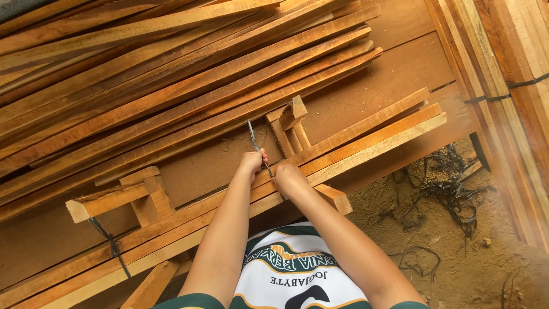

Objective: The person ties a bundle of wooden planks together using a black string. They wrap the string around the planks, pull it tight, and tie a knot to secure the bundle. The person then lifts the tied bundle and places it on a stack of other planks.

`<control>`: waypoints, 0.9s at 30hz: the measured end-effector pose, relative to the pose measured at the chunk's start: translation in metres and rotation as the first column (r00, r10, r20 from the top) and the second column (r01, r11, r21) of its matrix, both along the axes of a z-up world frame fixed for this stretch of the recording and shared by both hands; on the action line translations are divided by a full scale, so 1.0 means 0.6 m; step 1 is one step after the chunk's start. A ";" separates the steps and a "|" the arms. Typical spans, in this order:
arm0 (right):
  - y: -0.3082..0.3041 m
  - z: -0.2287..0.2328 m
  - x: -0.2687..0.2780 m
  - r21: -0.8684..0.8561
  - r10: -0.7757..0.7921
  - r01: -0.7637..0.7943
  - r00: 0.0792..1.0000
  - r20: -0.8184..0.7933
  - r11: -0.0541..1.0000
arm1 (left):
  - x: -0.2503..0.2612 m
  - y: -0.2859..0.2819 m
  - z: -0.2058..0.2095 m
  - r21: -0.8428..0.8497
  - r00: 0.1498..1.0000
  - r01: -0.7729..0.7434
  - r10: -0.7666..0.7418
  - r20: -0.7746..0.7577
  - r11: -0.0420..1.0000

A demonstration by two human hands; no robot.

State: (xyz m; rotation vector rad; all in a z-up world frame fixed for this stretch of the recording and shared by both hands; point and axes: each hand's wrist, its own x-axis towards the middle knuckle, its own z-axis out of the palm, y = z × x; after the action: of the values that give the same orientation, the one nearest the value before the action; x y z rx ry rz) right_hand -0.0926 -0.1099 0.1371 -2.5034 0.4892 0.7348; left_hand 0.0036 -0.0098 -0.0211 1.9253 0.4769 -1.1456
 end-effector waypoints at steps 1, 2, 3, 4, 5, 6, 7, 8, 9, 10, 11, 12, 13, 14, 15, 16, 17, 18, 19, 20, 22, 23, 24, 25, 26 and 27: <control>-0.002 0.009 0.003 0.001 -0.001 0.001 1.000 -0.001 1.000 | 0.001 0.001 0.001 0.001 1.000 0.001 -0.001 -0.001 1.000; -0.004 0.017 0.006 0.034 -0.008 0.009 1.000 -0.022 0.999 | 0.002 0.002 0.002 -0.009 1.000 -0.004 0.004 0.001 1.000; -0.006 0.026 0.009 0.067 -0.014 0.017 0.999 -0.042 0.998 | 0.003 0.002 0.003 -0.019 1.000 -0.010 0.010 0.004 1.000; -0.007 0.035 0.011 0.066 -0.015 0.018 0.999 -0.043 0.998 | 0.003 0.003 0.011 -0.020 1.000 -0.009 0.009 0.003 1.000; -0.009 0.044 0.014 0.108 -0.053 0.061 0.996 -0.075 0.992 | 0.003 0.004 0.021 -0.039 1.000 -0.028 0.028 -0.011 0.999; -0.011 0.055 0.018 0.149 -0.090 0.106 0.990 -0.106 0.983 | 0.005 0.004 0.031 -0.058 0.999 -0.047 0.046 -0.024 0.997; -0.007 0.042 0.018 0.148 -0.091 0.106 0.990 -0.104 0.983 | 0.006 0.007 0.005 -0.059 0.999 -0.046 0.045 -0.022 0.997; -0.005 0.029 0.018 0.226 -0.173 0.192 0.980 -0.099 0.955 | 0.007 0.007 -0.021 -0.042 1.000 -0.022 0.021 -0.023 0.999; -0.002 0.016 0.018 0.303 -0.254 0.272 0.962 -0.100 0.913 | 0.009 0.007 -0.047 -0.025 1.000 0.003 -0.004 -0.025 1.000; 0.001 0.036 0.018 0.301 -0.253 0.270 0.963 -0.096 0.915 | 0.011 0.006 -0.036 -0.028 1.000 0.002 -0.002 -0.021 1.000; 0.003 0.055 0.019 0.296 -0.285 0.300 0.954 -0.092 0.907 | 0.013 0.005 -0.025 -0.065 0.995 -0.033 0.026 -0.096 0.997; 0.008 0.075 0.019 0.295 -0.313 0.326 0.945 -0.091 0.898 | 0.015 0.008 -0.013 -0.094 0.983 -0.072 0.055 -0.172 0.993; 0.011 0.066 0.017 0.297 -0.309 0.322 0.947 -0.089 0.899 | 0.020 0.012 -0.007 -0.093 0.984 -0.076 0.060 -0.170 0.993; 0.014 0.055 0.015 0.252 -0.310 0.301 0.951 -0.007 0.920 | 0.026 0.015 -0.002 -0.117 0.970 -0.072 0.042 -0.241 0.991; 0.017 0.044 0.013 0.206 -0.305 0.284 0.949 0.076 0.936 | 0.032 0.017 0.003 -0.141 0.950 -0.069 0.022 -0.310 0.988; 0.019 0.038 0.006 0.206 -0.304 0.284 0.949 0.077 0.936 | 0.034 0.020 0.021 -0.141 0.951 -0.069 0.022 -0.309 0.988; 0.020 0.033 -0.001 0.131 -0.217 0.184 0.927 0.306 0.974 | 0.037 0.021 0.039 -0.145 0.941 -0.042 -0.009 -0.338 0.989; 0.020 0.027 -0.004 0.034 -0.104 0.101 0.852 0.512 0.994 | 0.043 0.023 0.058 -0.150 0.930 -0.017 -0.040 -0.365 0.989; 0.018 0.024 -0.002 0.034 -0.103 0.100 0.851 0.514 0.994 | 0.045 0.019 0.037 -0.149 0.931 -0.017 -0.038 -0.363 0.989; 0.017 0.020 -0.007 -0.003 -0.074 0.092 0.825 0.560 0.996 | 0.039 0.015 0.014 -0.153 0.943 0.002 -0.053 -0.330 0.988; 0.016 0.013 -0.020 -0.035 -0.049 0.087 0.801 0.597 0.996 | 0.024 0.009 -0.020 -0.151 0.950 0.024 -0.069 -0.304 0.988; 0.017 0.011 -0.029 -0.050 -0.058 0.110 0.800 0.597 0.993 | 0.016 0.008 -0.030 -0.153 0.967 0.001 -0.040 -0.252 0.988; 0.020 0.008 -0.028 -0.062 -0.067 0.130 0.794 0.605 0.990 | 0.019 0.010 -0.040 -0.154 0.982 -0.022 -0.008 -0.190 0.988; 0.022 -0.006 -0.031 -0.053 -0.073 0.131 0.793 0.605 0.990 | 0.016 0.010 -0.043 -0.146 0.982 -0.020 -0.007 -0.189 0.989; 0.024 -0.020 -0.035 -0.102 -0.040 0.135 0.769 0.638 0.986 | 0.011 0.012 -0.047 -0.151 0.992 -0.058 0.040 -0.118 0.987; 0.026 -0.035 -0.039 -0.150 -0.005 0.142 0.744 0.668 0.979 | 0.006 0.014 -0.051 -0.158 0.995 -0.093 0.087 -0.047 0.983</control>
State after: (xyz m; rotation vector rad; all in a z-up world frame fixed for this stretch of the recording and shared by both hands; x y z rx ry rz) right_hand -0.1157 -0.0942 0.1163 -2.6734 0.3954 -0.2853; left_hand 0.0070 -0.0017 -0.0516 1.7284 0.4738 -1.1308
